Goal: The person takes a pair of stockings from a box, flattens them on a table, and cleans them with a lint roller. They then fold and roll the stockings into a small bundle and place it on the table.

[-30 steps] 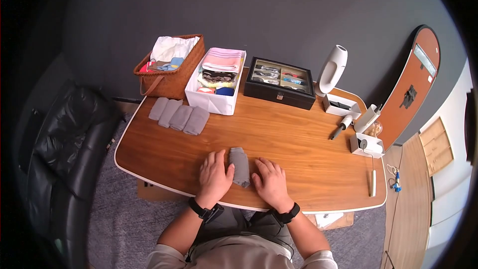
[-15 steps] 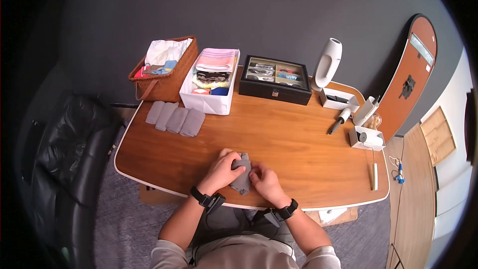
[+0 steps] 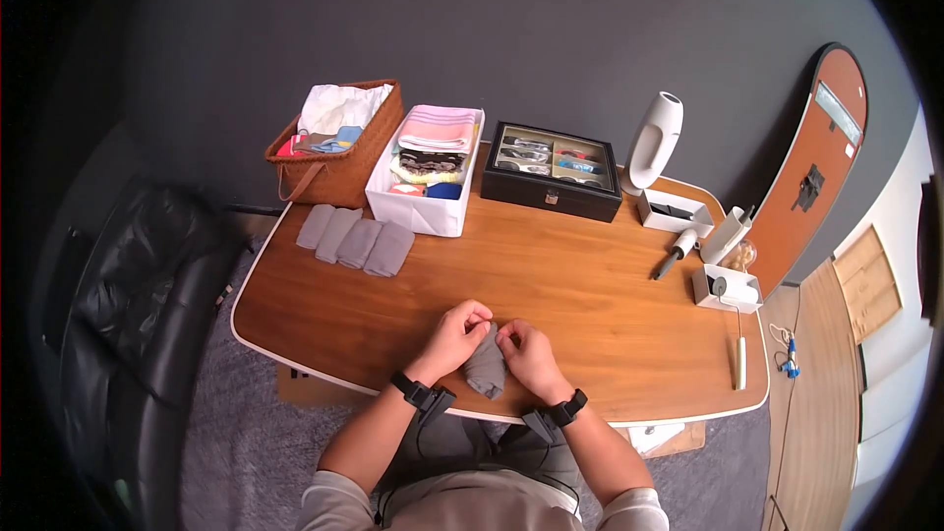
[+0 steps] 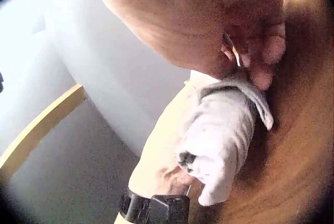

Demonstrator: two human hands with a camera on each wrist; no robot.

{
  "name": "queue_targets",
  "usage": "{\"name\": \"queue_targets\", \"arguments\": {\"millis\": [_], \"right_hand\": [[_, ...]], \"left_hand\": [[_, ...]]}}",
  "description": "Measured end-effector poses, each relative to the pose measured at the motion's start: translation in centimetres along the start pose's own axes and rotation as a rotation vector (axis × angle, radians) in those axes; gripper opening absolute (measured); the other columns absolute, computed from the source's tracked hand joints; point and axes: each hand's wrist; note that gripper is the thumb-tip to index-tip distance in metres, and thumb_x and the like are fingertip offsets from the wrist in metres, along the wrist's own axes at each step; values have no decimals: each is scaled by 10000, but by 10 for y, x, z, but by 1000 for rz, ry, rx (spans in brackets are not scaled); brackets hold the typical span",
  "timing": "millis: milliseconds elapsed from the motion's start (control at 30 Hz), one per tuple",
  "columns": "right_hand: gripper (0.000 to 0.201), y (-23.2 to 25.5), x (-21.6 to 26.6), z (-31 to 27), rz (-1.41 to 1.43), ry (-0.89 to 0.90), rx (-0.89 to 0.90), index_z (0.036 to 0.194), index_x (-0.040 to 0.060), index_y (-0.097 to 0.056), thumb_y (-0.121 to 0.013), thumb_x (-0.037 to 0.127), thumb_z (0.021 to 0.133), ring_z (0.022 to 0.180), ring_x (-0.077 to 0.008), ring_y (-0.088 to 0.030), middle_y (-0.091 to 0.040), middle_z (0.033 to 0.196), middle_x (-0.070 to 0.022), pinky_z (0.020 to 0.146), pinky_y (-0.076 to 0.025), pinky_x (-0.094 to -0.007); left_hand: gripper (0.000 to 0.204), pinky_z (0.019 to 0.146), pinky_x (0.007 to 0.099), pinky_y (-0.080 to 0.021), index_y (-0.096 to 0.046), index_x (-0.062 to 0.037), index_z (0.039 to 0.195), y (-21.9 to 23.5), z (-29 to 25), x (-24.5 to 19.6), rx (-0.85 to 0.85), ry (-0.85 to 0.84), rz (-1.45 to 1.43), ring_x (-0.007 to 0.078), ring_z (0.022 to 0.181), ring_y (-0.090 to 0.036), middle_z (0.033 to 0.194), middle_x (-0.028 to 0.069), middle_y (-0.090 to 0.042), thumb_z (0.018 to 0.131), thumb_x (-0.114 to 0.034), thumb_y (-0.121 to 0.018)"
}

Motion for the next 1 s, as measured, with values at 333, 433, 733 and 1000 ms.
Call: {"name": "queue_targets", "arguments": {"millis": [333,433,733,1000], "right_hand": [[284,13,26,-10,-246,337,-143,1222,-5,-714,-710,35,941,1092,-471,-702,-747,1172,-243,969,-571,-520],[435,26,35,-32,-406,401,6,1390,5,-681,-711,122,972,1280,-434,-654,-702,1400,-227,1039,-537,-530],[618,43,13,-64,-561,337,180,1525,-6,-613,-716,314,1007,1526,-425,-505,-576,1618,-243,1245,-396,-543],[666,54,2,-73,-577,266,126,1546,-18,-592,-718,363,1014,1543,-444,-484,-556,1631,-263,1266,-365,-557]], "left_hand": [[480,1130,478,-517,-623,-15,1441,0,-19,-51,-150,-335,556,386,1381,-596,1521,200,-596,977,-55,-739],[612,1308,564,-319,-469,-18,1632,-11,-33,-39,74,-195,773,408,1611,-378,1726,217,-424,1084,-254,-606],[639,1328,663,-183,-472,-83,1673,-5,-13,-19,135,-266,1224,356,1675,-278,1793,145,-365,1121,-401,-511],[920,1343,661,-133,-281,25,1726,-22,-49,-33,270,49,1011,461,1698,-149,1810,291,-222,1096,-611,-493]]}}
Point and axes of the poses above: each hand's wrist, its own z-axis towards the middle knuckle, its own y-axis out of the back of the hand, x = y × z
